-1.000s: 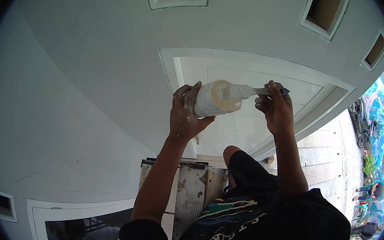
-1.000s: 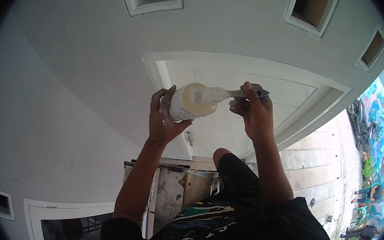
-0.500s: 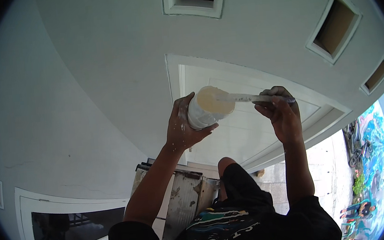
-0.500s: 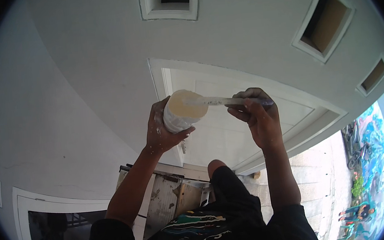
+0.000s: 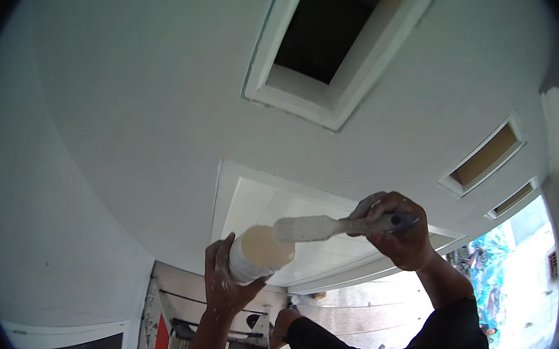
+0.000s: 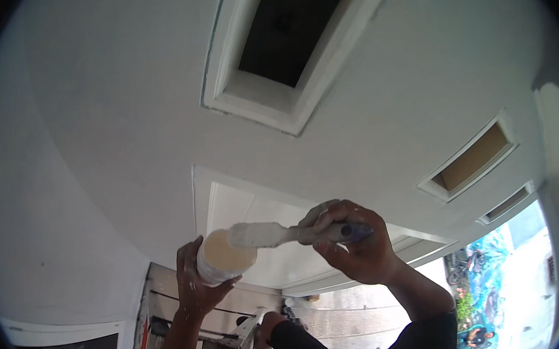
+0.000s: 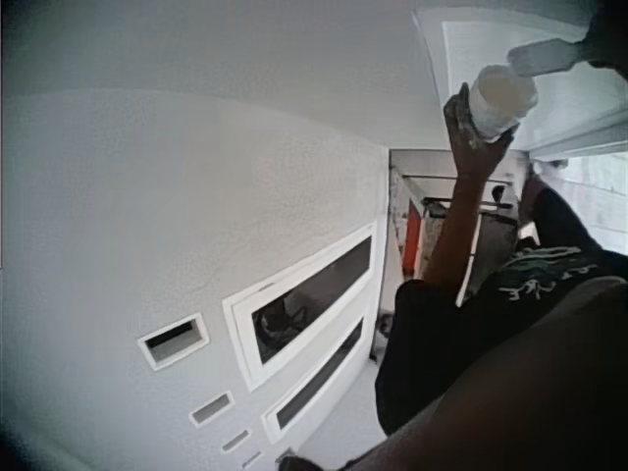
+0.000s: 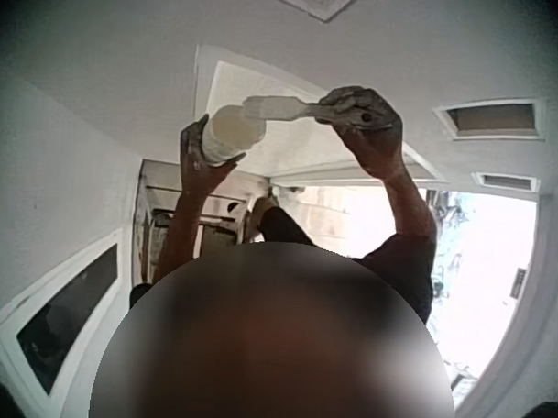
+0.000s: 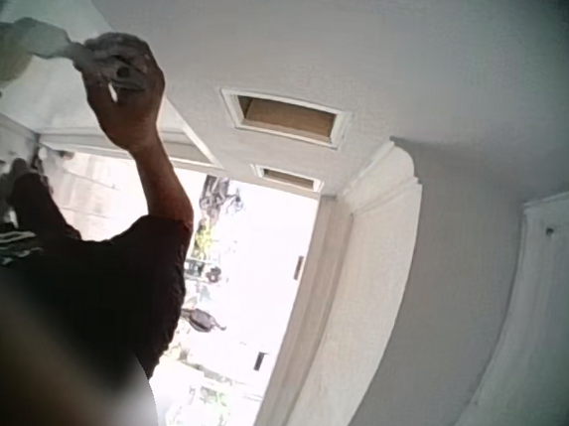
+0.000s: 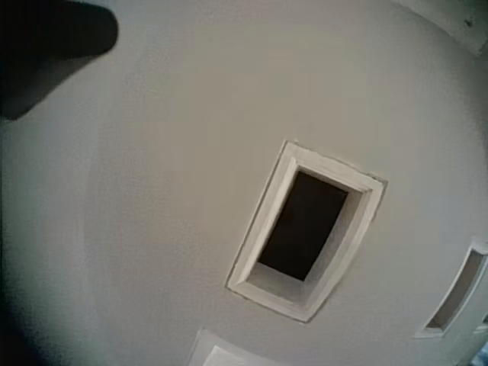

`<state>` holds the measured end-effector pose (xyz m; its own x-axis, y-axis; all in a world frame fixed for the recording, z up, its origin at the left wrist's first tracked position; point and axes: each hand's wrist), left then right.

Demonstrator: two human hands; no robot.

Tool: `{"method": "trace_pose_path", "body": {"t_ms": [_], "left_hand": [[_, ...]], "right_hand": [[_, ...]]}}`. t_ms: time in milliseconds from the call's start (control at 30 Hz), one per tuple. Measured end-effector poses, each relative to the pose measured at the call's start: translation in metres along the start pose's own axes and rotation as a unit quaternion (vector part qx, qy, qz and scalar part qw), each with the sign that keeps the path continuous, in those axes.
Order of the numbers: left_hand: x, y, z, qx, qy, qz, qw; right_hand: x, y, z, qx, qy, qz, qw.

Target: The person applies white plaster into small rectangular wall indentations using a putty knife to smooth the surface.

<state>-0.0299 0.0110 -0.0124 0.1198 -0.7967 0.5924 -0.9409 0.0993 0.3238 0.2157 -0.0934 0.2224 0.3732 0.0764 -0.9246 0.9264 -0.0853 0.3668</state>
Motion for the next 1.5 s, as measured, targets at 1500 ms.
{"method": "trace_pose_path", "body": {"t_ms": [1500], "left_hand": [[-0.008,-0.022,0.001,0.003,0.188,0.255,0.948]], "right_hand": [[-0.222,-0.043,-0.190,0.229,0.063,0.819,0.523]]}}
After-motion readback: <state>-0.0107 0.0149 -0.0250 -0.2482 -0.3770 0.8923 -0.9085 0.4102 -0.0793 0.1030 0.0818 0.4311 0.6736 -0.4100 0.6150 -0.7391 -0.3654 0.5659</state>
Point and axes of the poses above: each hand's wrist, its own z-axis away from the middle knuckle, its own y-axis out of the back of the hand, x = y × z, and after that the axes turned 14 degrees about -y, right-handed
